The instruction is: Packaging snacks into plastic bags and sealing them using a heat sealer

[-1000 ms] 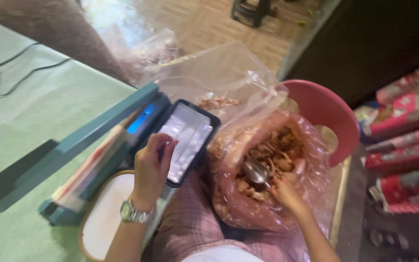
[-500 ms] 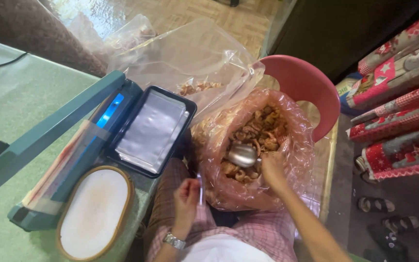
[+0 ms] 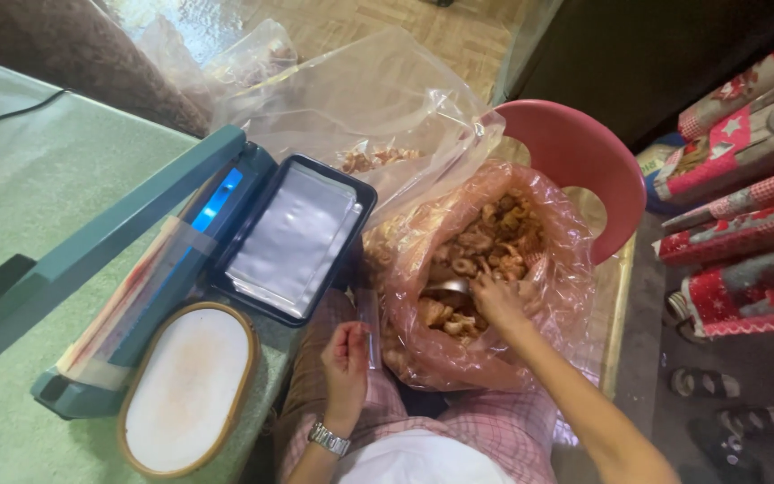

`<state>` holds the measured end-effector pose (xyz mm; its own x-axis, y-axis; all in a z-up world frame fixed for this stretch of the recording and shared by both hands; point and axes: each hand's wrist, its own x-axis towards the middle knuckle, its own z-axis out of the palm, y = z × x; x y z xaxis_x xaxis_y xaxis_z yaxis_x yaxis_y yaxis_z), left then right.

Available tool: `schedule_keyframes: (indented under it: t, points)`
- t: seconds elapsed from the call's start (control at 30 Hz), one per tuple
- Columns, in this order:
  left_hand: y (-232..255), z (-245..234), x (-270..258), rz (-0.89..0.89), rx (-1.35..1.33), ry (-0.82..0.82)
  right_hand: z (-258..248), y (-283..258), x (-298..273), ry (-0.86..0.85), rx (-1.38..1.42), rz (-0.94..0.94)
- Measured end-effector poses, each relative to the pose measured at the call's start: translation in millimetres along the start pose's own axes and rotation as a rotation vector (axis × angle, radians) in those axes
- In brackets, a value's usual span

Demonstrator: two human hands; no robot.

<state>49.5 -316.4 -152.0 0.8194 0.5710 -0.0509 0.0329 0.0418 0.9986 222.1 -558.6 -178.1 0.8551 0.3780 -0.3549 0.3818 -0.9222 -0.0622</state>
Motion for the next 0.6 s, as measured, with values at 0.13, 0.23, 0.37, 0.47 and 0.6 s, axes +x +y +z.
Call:
schedule_keyframes:
  t: [0.13, 0.23, 0.37, 0.47, 0.6]
  points:
    - [-23.0, -8.3, 10.3, -0.045, -0.062, -0.108, -29.5, 13.1, -14.5, -0.198, 0.308, 0.193]
    - [-24.4, -9.9, 17.1, -0.064, -0.077, -0.205, -59.0, -13.8, -26.7, -0.251, 0.496, 0.391]
    - [-49.6, -3.5, 10.4, -0.21, -0.279, -0.264, -42.9, -22.5, -31.3, -0.293, 0.875, 0.488]
    - [-52.6, -8.5, 9.5, -0.279, -0.3, -0.267, -7.5, 34.6, -2.2, -0.321, 0.245, 0.105]
    - [-25.3, -16.1, 13.2, -0.279, -0.284, -0.249, -47.9, -3.5, -23.4, -0.195, 0.294, 0.277]
